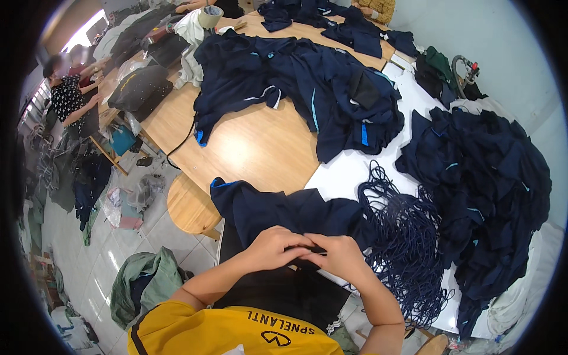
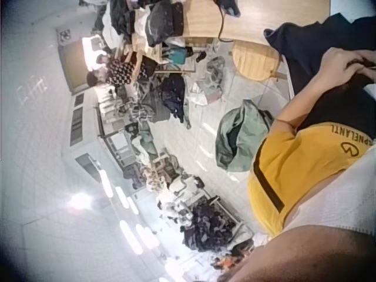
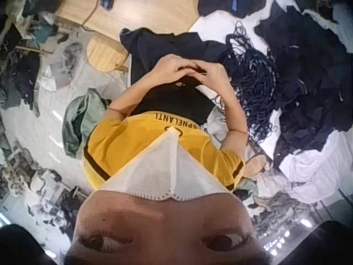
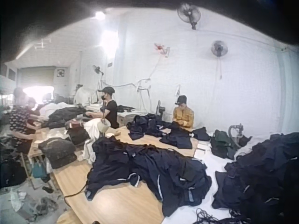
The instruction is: Threading drawstrings through the waistbands of dark blue trousers using a metal threading tool.
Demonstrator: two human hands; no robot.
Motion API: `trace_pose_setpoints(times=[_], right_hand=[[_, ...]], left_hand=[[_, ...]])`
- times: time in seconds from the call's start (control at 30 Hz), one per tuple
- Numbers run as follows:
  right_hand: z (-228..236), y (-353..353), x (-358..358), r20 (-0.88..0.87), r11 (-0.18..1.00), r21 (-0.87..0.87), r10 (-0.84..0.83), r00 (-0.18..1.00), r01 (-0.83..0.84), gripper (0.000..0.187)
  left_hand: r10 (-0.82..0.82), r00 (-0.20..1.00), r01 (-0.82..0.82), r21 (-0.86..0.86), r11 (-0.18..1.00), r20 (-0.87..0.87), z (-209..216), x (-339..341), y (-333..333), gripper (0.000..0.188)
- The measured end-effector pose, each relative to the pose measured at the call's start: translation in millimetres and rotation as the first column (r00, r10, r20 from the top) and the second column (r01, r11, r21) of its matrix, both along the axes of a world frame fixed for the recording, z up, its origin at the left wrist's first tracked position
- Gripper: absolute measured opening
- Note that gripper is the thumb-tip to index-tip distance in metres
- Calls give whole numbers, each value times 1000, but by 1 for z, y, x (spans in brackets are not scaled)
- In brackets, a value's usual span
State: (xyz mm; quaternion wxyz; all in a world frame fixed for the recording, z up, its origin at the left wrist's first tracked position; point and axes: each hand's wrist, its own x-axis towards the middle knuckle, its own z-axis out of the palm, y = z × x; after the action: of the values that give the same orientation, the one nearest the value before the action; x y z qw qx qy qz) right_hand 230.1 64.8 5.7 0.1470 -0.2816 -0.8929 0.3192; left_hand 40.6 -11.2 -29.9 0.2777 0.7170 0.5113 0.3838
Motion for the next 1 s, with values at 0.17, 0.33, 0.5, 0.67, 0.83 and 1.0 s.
trace_pose_setpoints(times=[0.17, 0.33, 0.5, 0.67, 0.83, 1.0], right_hand=[[4, 1, 16, -201, 958, -128, -278, 939, 256, 10], [22, -10, 17, -87, 969, -217, -140, 986, 119, 40], [23, -5, 40, -105, 968, -247, -70, 992, 42, 28], [15, -10, 43, -266, 919, -204, -384, 884, 338, 22], [11, -20, 17, -382, 965, -176, -249, 890, 194, 18], [5, -16, 46, -253, 988, -39, -156, 955, 151, 15]], left_hand=[[252, 933, -213, 170, 962, -258, -29, -15, -21, 18], [94, 990, -98, -33, 995, -107, -12, -37, -24, 18], [-381, 917, 397, -179, 900, 115, 10, -50, -23, 23], [42, 926, -43, 6, 999, -376, 2, -41, -17, 31], [-1, 951, 85, -260, 962, 308, -16, -37, -19, 29], [-333, 806, 575, -510, 639, 490, -6, -74, -35, 37]])
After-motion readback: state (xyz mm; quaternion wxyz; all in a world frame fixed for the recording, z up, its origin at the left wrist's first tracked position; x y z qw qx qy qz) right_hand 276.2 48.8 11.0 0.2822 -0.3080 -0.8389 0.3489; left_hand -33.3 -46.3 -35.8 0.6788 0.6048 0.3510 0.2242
